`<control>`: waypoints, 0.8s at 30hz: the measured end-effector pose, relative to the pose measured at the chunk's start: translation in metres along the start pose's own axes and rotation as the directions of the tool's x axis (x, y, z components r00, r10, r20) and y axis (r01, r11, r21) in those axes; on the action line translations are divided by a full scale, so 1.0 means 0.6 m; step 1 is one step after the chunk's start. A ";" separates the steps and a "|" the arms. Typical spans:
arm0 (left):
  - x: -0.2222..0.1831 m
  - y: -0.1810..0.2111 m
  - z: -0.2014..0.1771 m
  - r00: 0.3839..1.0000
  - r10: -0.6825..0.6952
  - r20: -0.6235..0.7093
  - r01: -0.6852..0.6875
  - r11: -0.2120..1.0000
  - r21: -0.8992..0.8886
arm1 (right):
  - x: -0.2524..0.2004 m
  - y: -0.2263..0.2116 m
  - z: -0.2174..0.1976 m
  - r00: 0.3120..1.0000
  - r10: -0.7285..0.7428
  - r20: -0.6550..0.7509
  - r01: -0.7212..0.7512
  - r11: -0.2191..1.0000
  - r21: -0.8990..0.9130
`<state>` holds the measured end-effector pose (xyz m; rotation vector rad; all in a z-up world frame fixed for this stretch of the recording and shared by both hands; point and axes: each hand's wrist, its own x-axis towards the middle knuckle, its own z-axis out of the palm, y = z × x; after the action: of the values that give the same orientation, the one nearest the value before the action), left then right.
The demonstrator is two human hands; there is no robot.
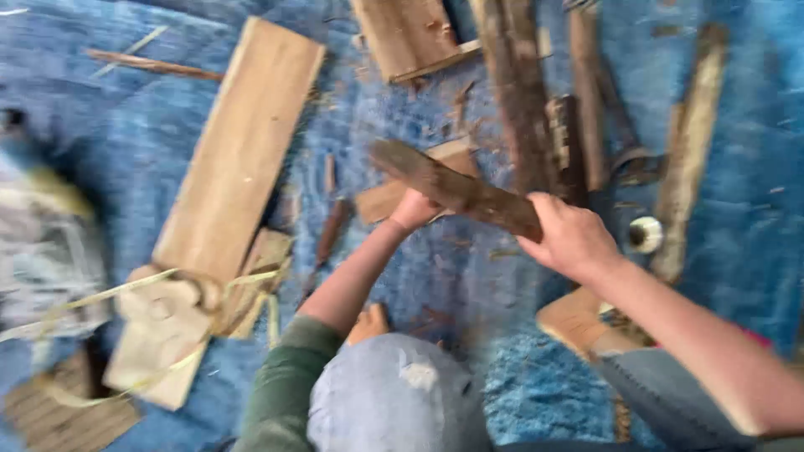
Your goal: A person sits on the floor and uses a wooden log as a mallet to strike a chisel into a small piece of wood to carve or shape it.
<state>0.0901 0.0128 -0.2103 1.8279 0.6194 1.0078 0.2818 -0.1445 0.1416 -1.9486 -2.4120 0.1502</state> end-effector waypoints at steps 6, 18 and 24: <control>0.010 -0.004 0.002 1.000 0.009 -0.013 -0.009 1.000 0.011 | -0.022 -0.028 -0.080 0.947 0.119 -0.297 -0.016 0.945 0.327; 0.001 -0.004 0.008 0.999 -0.003 -0.054 0.006 0.999 0.043 | 0.000 -0.044 -0.072 0.965 0.070 -0.253 -0.014 0.976 0.216; 0.009 -0.009 0.002 0.996 0.000 -0.084 0.006 0.998 0.068 | -0.035 0.007 0.042 0.960 0.057 -0.275 0.059 0.917 0.396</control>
<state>0.0942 0.0187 -0.2134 1.8508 0.7155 1.0774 0.2883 -0.1652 0.1168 -1.6573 -2.0087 0.3163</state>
